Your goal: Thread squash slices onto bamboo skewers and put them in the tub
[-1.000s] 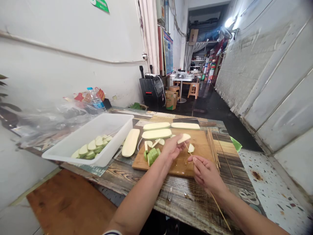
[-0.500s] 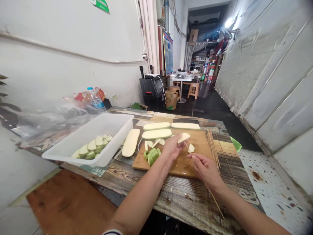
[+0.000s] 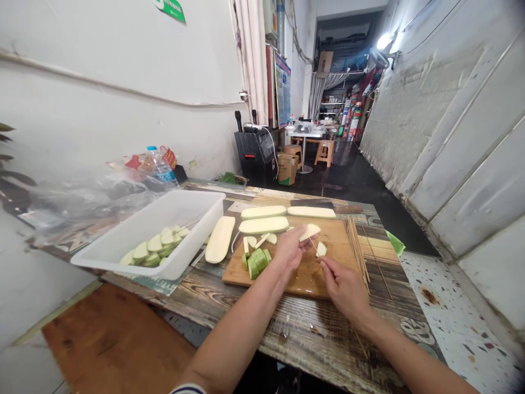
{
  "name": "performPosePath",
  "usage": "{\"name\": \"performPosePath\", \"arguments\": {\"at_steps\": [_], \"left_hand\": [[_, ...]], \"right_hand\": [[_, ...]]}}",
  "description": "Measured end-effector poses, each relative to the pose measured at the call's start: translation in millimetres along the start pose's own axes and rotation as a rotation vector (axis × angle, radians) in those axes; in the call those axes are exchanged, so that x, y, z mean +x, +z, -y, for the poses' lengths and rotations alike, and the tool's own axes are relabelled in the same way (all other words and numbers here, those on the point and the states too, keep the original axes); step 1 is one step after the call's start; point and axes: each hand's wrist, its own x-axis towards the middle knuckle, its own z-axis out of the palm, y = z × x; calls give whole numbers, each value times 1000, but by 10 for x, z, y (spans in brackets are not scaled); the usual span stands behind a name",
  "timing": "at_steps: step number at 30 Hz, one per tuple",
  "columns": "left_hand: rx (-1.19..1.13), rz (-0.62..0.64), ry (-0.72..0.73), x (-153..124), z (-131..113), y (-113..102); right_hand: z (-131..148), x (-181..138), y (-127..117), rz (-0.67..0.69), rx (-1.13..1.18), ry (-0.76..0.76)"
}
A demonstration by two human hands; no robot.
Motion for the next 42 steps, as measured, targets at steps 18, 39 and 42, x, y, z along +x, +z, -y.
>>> {"name": "performPosePath", "arguments": {"at_steps": [18, 39, 42], "left_hand": [[7, 20, -21, 44, 47, -36], [10, 51, -33, -100, 208, 119], [-15, -15, -20, -52, 129, 78]], "right_hand": [[37, 56, 30, 219, 903, 462], [-25, 158, -43, 149, 566, 370], [-15, 123, -48, 223, 553, 363]]}}
